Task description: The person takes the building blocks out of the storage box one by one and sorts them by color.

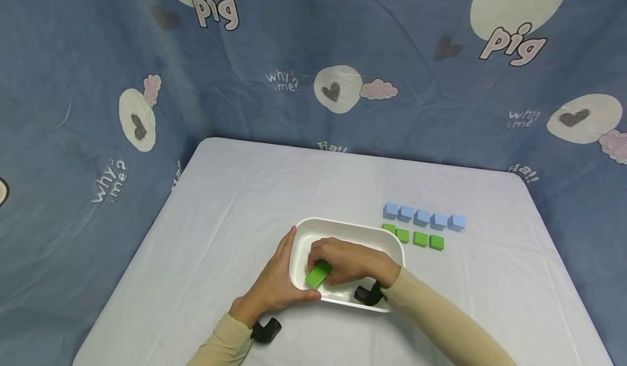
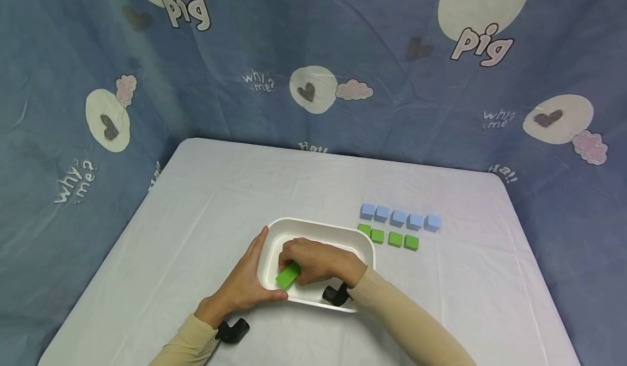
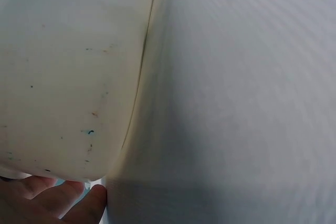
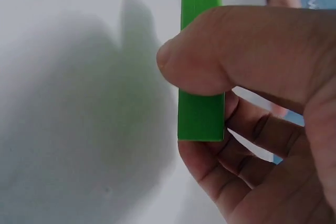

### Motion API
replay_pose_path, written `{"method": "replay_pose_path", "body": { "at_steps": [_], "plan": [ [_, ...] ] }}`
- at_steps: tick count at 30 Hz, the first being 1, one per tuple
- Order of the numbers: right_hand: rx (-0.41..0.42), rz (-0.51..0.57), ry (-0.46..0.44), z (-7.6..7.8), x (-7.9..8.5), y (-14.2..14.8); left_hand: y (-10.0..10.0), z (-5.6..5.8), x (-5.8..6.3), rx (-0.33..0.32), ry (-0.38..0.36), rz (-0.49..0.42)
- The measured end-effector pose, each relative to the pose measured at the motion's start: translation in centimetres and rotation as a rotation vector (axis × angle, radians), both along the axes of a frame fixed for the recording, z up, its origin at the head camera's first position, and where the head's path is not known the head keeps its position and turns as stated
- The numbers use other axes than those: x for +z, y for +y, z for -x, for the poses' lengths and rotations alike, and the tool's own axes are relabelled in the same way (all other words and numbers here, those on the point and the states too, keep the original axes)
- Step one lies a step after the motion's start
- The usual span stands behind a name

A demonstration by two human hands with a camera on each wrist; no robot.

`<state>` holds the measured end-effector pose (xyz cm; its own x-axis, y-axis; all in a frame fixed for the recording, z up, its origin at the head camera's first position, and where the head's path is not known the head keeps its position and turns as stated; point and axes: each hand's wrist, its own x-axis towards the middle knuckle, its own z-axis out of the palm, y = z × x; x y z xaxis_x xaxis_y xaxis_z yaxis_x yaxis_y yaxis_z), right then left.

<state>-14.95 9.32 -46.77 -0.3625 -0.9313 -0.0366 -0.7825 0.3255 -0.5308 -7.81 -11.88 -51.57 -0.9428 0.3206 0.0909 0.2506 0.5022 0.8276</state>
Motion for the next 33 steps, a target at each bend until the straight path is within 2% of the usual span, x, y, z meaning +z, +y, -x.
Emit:
{"method": "replay_pose_path", "body": {
  "at_steps": [6,15,22,25,33],
  "plan": [
    [-0.049,0.024,-0.007,0.1,1.1,1.0,0.0,0.0,0.0,0.002,-0.010,0.000],
    [-0.177,0.060,-0.009,0.3,2.6,3.0,-0.1,0.2,0.2,0.001,-0.017,0.006],
    [-0.228,0.080,-0.024,0.3,3.4,4.6,0.1,0.3,0.3,0.003,-0.021,0.008],
    [-0.273,0.097,-0.029,0.3,3.7,5.5,0.2,0.3,0.2,0.001,-0.026,0.007],
    [-0.413,0.126,0.027,0.2,4.5,8.2,0.1,0.2,0.0,0.012,-0.011,0.009]
  ]
}}
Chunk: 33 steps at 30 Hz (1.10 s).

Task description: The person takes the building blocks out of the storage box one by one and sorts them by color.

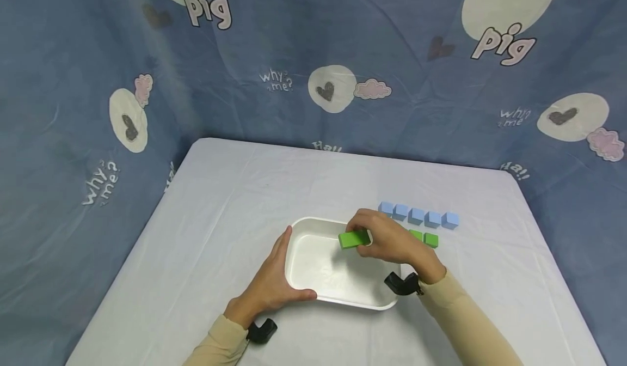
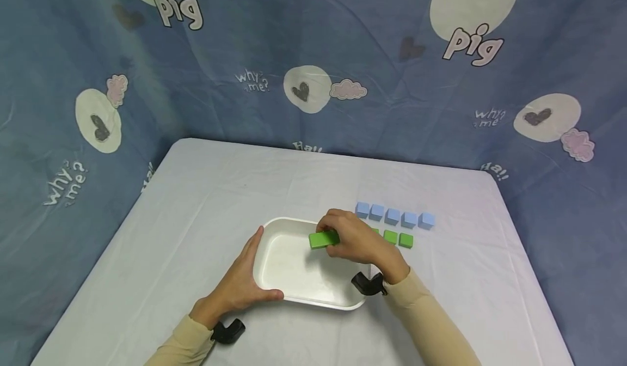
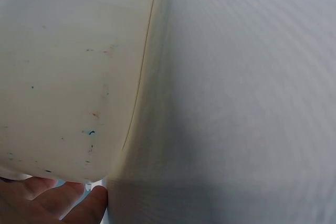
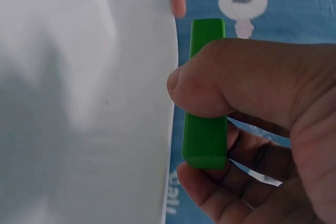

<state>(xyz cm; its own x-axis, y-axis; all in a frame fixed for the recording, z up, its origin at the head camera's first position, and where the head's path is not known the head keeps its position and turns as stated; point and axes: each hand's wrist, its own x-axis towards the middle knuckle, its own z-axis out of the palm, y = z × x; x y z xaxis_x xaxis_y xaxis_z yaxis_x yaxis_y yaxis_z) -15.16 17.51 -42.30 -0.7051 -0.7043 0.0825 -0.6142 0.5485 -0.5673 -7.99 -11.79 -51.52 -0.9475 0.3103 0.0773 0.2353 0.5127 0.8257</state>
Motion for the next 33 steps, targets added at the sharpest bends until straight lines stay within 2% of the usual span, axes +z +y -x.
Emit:
{"method": "replay_pose_path", "body": {
  "at_steps": [6,13,22,33],
  "plan": [
    [-0.087,-0.005,0.023,0.0,0.1,2.2,0.0,0.0,0.0,0.000,0.010,0.008],
    [-0.179,0.026,0.005,-0.2,0.0,4.8,0.0,-0.1,0.1,-0.001,0.011,0.018],
    [-0.320,0.038,0.016,-0.4,-0.8,9.8,0.1,-0.2,0.3,-0.007,0.007,0.010],
    [-0.454,-0.042,0.015,-0.9,-1.3,14.4,0.3,-0.2,0.5,-0.011,0.019,0.009]
  ]
}}
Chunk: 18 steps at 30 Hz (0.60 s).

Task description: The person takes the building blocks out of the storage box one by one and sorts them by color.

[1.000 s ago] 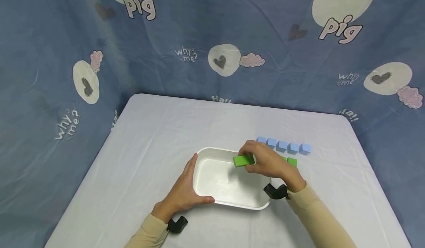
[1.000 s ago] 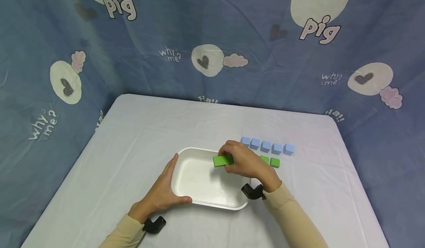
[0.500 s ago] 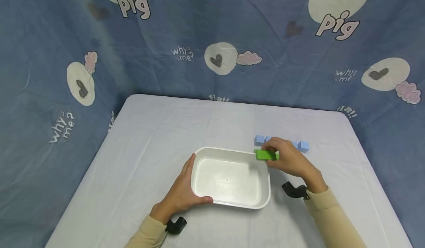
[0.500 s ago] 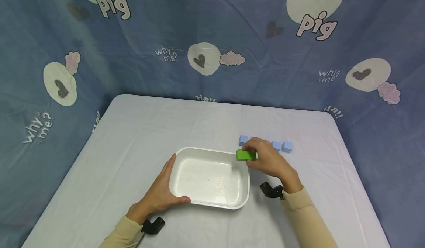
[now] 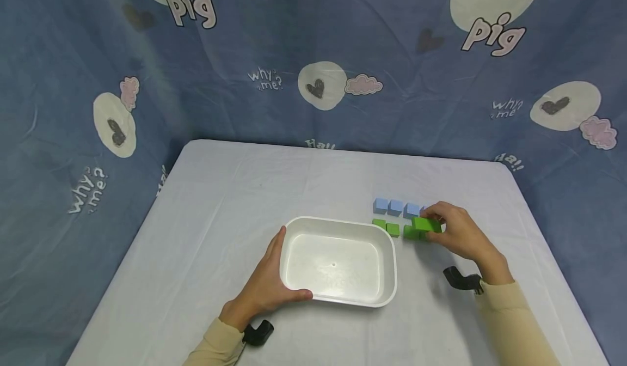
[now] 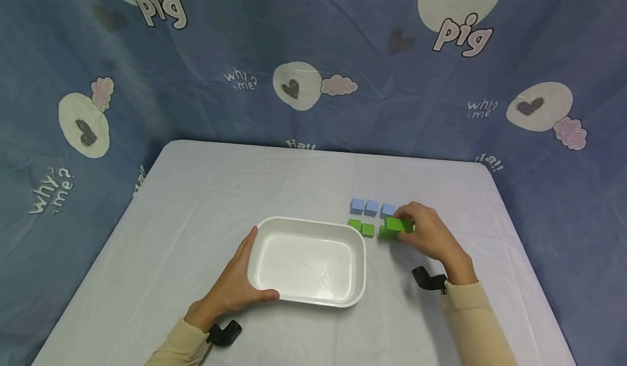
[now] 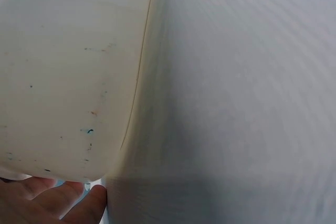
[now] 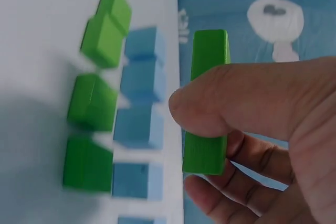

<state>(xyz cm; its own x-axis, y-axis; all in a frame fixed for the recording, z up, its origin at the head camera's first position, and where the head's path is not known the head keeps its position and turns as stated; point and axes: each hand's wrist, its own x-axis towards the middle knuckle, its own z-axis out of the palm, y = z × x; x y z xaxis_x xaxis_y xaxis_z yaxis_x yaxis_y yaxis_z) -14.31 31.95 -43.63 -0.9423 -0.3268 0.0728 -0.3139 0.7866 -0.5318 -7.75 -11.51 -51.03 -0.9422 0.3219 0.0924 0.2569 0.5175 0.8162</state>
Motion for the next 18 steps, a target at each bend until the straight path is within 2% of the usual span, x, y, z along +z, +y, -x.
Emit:
{"method": "replay_pose_path", "body": {
  "at_steps": [6,18],
  "plan": [
    [-0.049,-0.028,0.016,0.0,-1.1,2.3,0.0,0.0,0.0,0.007,-0.014,0.005],
    [-0.127,-0.032,-0.029,-0.6,-2.5,5.1,0.1,0.0,0.2,0.006,-0.009,0.009]
  ]
}}
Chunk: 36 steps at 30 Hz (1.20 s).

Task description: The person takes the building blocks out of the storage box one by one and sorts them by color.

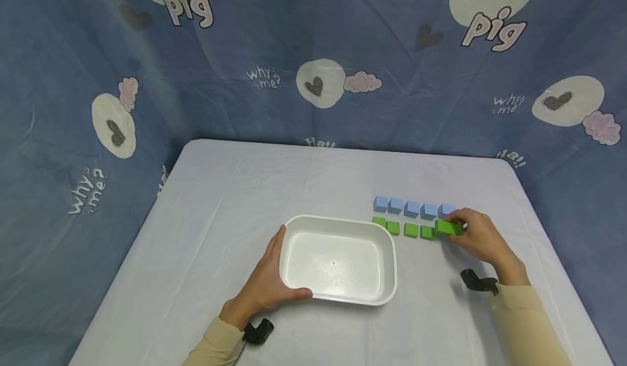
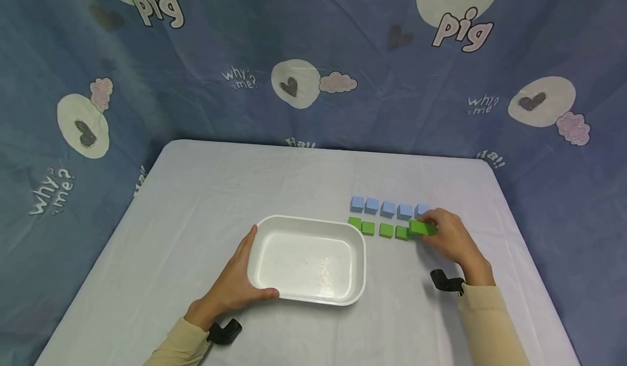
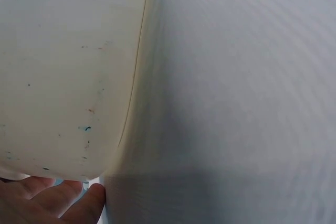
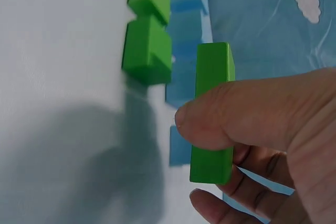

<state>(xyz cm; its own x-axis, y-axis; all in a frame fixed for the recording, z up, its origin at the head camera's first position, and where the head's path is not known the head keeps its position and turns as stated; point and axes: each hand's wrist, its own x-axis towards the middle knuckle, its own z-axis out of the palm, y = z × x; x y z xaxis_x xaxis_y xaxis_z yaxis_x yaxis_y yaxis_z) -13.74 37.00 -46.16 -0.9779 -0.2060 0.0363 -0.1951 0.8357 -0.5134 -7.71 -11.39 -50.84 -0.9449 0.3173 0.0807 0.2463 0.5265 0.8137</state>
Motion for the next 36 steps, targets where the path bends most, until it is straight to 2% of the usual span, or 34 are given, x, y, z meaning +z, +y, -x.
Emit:
{"method": "replay_pose_path", "body": {
  "at_steps": [16,30,36],
  "plan": [
    [-0.032,-0.004,-0.060,-0.1,-1.4,0.8,-0.1,0.1,0.0,-0.003,0.026,0.000],
    [-0.058,-0.021,-0.121,-0.2,-1.9,0.1,0.0,-0.1,0.2,0.004,-0.013,-0.010],
    [-0.071,-0.029,-0.141,-0.1,-2.2,0.1,-0.1,0.0,-0.1,-0.003,0.019,-0.012]
  ]
}}
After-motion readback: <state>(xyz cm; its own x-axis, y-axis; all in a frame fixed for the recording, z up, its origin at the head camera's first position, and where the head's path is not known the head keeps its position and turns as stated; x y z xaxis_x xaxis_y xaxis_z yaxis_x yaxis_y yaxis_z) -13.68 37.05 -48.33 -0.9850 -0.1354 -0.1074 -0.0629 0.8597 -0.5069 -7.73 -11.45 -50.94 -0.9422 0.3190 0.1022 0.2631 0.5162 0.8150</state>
